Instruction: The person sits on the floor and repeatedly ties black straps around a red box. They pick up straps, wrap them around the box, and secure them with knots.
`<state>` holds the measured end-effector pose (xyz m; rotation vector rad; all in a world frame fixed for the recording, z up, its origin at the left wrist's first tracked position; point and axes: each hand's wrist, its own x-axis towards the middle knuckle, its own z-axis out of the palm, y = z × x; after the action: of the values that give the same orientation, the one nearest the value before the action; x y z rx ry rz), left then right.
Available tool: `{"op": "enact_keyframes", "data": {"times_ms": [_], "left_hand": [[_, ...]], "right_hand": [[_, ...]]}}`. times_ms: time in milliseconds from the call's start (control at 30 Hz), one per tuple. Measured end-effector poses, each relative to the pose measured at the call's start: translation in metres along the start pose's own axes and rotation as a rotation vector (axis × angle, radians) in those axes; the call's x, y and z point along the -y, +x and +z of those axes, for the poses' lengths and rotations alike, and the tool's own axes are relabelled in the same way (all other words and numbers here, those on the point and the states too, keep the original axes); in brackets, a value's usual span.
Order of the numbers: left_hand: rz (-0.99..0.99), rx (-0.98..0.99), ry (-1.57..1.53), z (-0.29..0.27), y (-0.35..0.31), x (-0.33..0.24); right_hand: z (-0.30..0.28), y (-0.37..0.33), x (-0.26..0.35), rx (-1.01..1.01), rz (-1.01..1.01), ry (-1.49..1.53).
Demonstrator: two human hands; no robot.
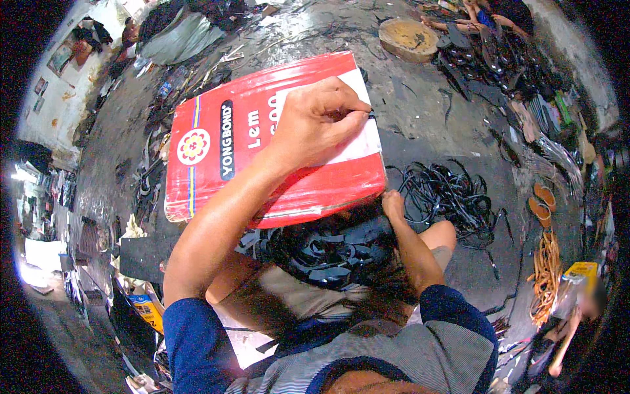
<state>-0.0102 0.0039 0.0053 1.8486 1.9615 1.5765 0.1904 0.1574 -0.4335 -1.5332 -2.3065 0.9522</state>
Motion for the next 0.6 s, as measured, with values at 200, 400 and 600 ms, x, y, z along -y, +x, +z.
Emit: {"op": "enact_keyframes", "data": {"times_ms": [200,400,600], "left_hand": [[0.596,0.086,0.413,-0.013,-0.006,0.034],[0.613,0.033,0.292,0.002,0.002,0.007],[0.577,0.046,0.309,-0.003,-0.008,0.014]], "right_hand": [[-0.060,0.027,-0.052,-0.253,-0.312,-0.442],[-0.208,0.034,-0.069,-0.360,0.217,-0.390],[-0.216,-0.011,-0.065,-0.669,0.255,-0.739]]}}
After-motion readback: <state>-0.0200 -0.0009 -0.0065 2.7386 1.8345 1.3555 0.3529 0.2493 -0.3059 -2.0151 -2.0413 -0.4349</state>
